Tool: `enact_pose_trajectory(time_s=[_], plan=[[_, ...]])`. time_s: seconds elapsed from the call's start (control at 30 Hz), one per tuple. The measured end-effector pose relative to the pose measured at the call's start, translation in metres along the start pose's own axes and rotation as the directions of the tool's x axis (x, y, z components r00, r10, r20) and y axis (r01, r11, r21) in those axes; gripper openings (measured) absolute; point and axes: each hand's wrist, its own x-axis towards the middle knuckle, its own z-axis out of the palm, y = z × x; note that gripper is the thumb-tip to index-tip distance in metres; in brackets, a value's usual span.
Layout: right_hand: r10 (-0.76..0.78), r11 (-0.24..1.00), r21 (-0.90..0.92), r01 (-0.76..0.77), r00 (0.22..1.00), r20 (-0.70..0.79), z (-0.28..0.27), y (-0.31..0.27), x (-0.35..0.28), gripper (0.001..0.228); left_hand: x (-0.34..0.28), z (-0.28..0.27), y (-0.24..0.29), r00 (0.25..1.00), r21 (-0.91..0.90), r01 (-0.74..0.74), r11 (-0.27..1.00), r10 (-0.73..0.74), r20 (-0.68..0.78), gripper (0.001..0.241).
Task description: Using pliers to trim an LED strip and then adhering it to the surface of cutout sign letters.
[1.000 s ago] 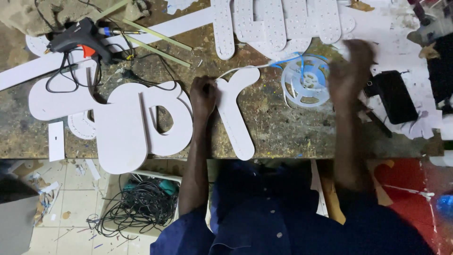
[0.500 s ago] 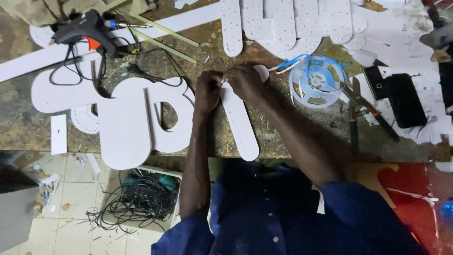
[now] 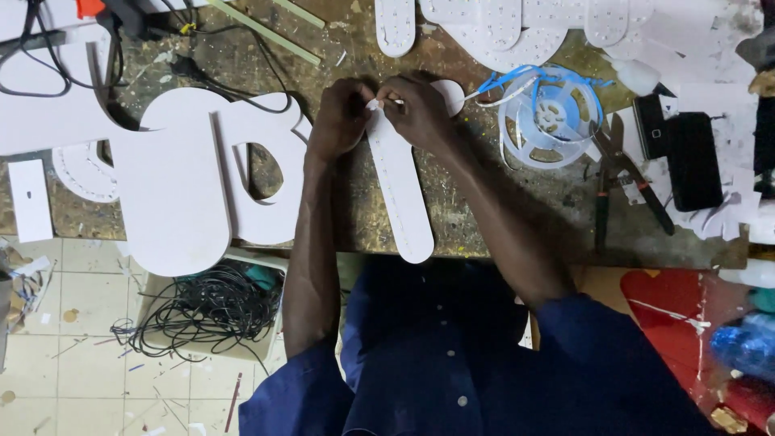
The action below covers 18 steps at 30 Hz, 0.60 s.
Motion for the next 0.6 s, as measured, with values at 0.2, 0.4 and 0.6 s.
enact_pose_trajectory(time_s=[0.2,0.4,0.6], plan=[[-0.002,1.0,-0.028,0.003,1.0,0.023,-0.003,-0.005,0.003,0.011,-0.012,0.0,-0.006,0.951,0.104,0.293,0.95,-0.279,-0.13,0.042],[0.046,0.995,-0.094,-0.045,0.999,0.005,0.001,-0.008,0.005,0.014,-0.012,0.008,-0.007,0.958,0.224,0.237,0.945,-0.188,-0.218,0.024],[-0.126,0.964,-0.242,0.109,0.99,-0.057,0.012,-0.004,0.002,0.025,-0.021,0.011,0.032,0.991,0.336,0.065,0.94,-0.02,-0.134,0.056]])
